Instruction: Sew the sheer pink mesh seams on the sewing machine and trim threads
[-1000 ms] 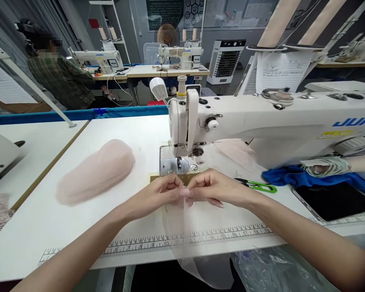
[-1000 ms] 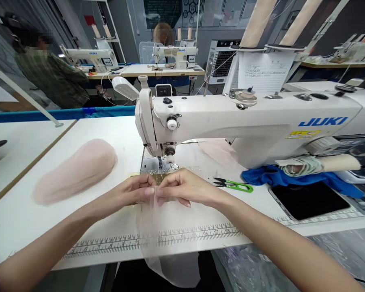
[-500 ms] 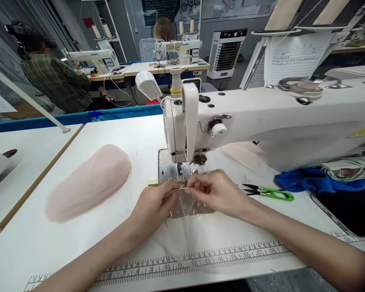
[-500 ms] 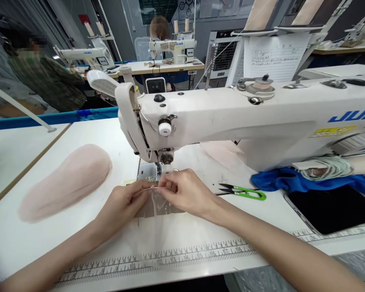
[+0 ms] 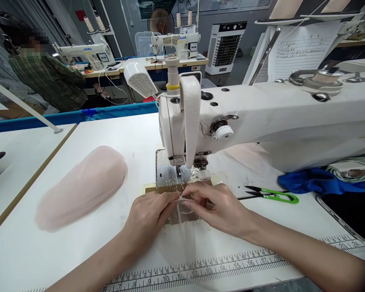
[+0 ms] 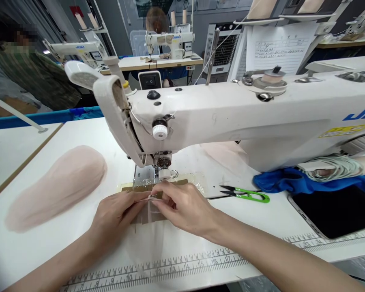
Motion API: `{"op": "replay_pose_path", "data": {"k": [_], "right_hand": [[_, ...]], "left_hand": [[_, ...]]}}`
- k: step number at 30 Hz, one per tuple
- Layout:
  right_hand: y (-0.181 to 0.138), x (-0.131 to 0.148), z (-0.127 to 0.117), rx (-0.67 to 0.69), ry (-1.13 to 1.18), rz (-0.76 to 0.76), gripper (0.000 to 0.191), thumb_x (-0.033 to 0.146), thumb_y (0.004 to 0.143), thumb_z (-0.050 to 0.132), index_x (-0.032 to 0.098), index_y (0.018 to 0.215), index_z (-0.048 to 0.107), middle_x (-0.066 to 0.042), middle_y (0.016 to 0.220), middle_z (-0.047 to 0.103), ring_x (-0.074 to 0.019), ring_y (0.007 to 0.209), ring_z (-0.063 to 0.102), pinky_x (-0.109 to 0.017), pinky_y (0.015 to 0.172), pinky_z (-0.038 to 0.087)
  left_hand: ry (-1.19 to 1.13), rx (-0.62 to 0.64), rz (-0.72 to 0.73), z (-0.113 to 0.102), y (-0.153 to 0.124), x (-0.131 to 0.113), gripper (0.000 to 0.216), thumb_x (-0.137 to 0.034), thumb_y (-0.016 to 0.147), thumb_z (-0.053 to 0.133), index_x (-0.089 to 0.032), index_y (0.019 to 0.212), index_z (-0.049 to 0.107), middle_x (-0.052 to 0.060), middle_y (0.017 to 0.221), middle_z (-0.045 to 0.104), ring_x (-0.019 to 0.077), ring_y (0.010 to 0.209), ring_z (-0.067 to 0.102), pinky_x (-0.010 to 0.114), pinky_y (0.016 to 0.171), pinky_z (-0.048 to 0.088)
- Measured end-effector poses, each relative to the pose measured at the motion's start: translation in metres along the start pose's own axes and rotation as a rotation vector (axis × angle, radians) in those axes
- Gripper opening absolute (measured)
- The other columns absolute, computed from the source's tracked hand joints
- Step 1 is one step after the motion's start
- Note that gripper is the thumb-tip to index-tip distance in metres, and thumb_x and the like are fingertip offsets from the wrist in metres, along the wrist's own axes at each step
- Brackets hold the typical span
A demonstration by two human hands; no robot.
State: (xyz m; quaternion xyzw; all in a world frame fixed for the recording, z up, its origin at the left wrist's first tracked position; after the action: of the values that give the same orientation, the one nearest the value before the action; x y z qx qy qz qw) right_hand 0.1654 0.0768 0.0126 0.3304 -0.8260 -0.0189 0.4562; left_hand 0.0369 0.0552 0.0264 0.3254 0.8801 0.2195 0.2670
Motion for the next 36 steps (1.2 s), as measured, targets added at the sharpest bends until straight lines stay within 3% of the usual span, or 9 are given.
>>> {"op": "replay_pose_path", "data": {"k": [8, 16, 19, 22, 25, 29, 33, 36], "right_hand": [[0.0, -0.001, 0.004, 0.065, 0.007, 0.029, 0.01, 0.022, 0.092, 0.05, 0.019, 0.098, 0.058, 0.006, 0.059, 0.054, -0.0076, 0.049, 0.049, -0.019, 0.047, 0.039], [0.0, 0.007, 0.004, 0.069, -0.031, -0.06, 0.012, 0.021, 0.093, 0.046, 0.019, 0.099, 0.056, 0.006, 0.059, 0.052, -0.0075, 0.048, 0.046, -0.019, 0.045, 0.037], [-0.001, 0.014, 0.002, 0.011, -0.074, -0.159, 0.015, 0.017, 0.094, 0.045, 0.019, 0.102, 0.058, 0.004, 0.064, 0.058, -0.0067, 0.05, 0.05, -0.018, 0.047, 0.04], [-0.003, 0.024, -0.004, -0.079, -0.157, -0.297, 0.014, 0.013, 0.094, 0.048, 0.018, 0.102, 0.059, 0.004, 0.065, 0.063, -0.0059, 0.05, 0.053, -0.018, 0.047, 0.042], [-0.011, 0.04, -0.008, -0.152, -0.359, -0.499, 0.014, 0.008, 0.09, 0.053, 0.016, 0.1, 0.061, 0.004, 0.058, 0.062, -0.0086, 0.046, 0.052, -0.022, 0.042, 0.038], [-0.025, 0.061, -0.005, -0.158, -0.596, -0.78, 0.016, 0.005, 0.086, 0.056, 0.012, 0.094, 0.068, 0.0, 0.057, 0.063, -0.0126, 0.051, 0.057, -0.026, 0.041, 0.039], [-0.03, 0.068, -0.003, -0.176, -0.698, -0.871, 0.012, 0.008, 0.083, 0.062, 0.015, 0.084, 0.071, 0.0, 0.057, 0.062, -0.0123, 0.054, 0.057, -0.025, 0.041, 0.042], [-0.033, 0.071, -0.005, -0.237, -0.7, -0.905, 0.01, 0.007, 0.081, 0.063, 0.012, 0.081, 0.071, 0.0, 0.056, 0.062, -0.011, 0.053, 0.057, -0.023, 0.042, 0.042]], "left_hand": [[0.007, -0.024, 0.039, -0.002, 0.002, -0.005, 0.012, -0.018, 0.095, 0.047, -0.019, 0.095, 0.059, -0.002, 0.067, 0.069, 0.0085, 0.051, 0.058, 0.019, 0.05, 0.045], [0.016, -0.036, 0.045, -0.004, 0.002, -0.007, 0.006, -0.017, 0.093, 0.052, -0.019, 0.088, 0.055, -0.004, 0.061, 0.063, 0.0079, 0.048, 0.052, 0.019, 0.049, 0.04], [0.036, -0.036, 0.054, -0.006, 0.001, -0.007, 0.007, -0.019, 0.092, 0.053, -0.019, 0.085, 0.054, -0.005, 0.057, 0.059, 0.0077, 0.046, 0.049, 0.019, 0.048, 0.038], [0.047, -0.012, 0.074, -0.005, -0.001, -0.008, 0.004, -0.016, 0.091, 0.055, -0.019, 0.089, 0.052, -0.004, 0.062, 0.063, 0.0081, 0.049, 0.052, 0.02, 0.052, 0.04], [0.026, 0.008, 0.042, -0.003, -0.002, -0.007, 0.007, -0.015, 0.091, 0.054, -0.02, 0.093, 0.05, -0.002, 0.073, 0.068, 0.0083, 0.054, 0.056, 0.02, 0.055, 0.043], [-0.025, -0.002, 0.029, -0.004, -0.002, -0.011, 0.008, -0.013, 0.091, 0.051, -0.021, 0.092, 0.047, -0.005, 0.068, 0.066, 0.007, 0.048, 0.051, 0.019, 0.052, 0.042], [-0.047, 0.018, 0.06, -0.002, -0.002, -0.014, 0.008, -0.013, 0.091, 0.05, -0.02, 0.095, 0.05, -0.003, 0.074, 0.07, 0.0077, 0.054, 0.058, 0.019, 0.056, 0.046], [-0.05, -0.036, 0.081, -0.006, -0.003, -0.015, 0.006, -0.014, 0.092, 0.05, -0.019, 0.095, 0.052, -0.003, 0.073, 0.069, 0.007, 0.054, 0.058, 0.019, 0.056, 0.046]]}}
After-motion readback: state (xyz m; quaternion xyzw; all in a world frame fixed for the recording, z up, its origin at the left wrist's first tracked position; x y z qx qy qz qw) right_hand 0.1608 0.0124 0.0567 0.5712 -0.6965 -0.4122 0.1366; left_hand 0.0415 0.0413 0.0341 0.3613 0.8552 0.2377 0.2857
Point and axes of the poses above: each hand's wrist, its own y-axis towards the middle knuckle, its own z-axis out of the palm, x = y × z, the point moved 8 cm from there along y, towards the middle knuckle
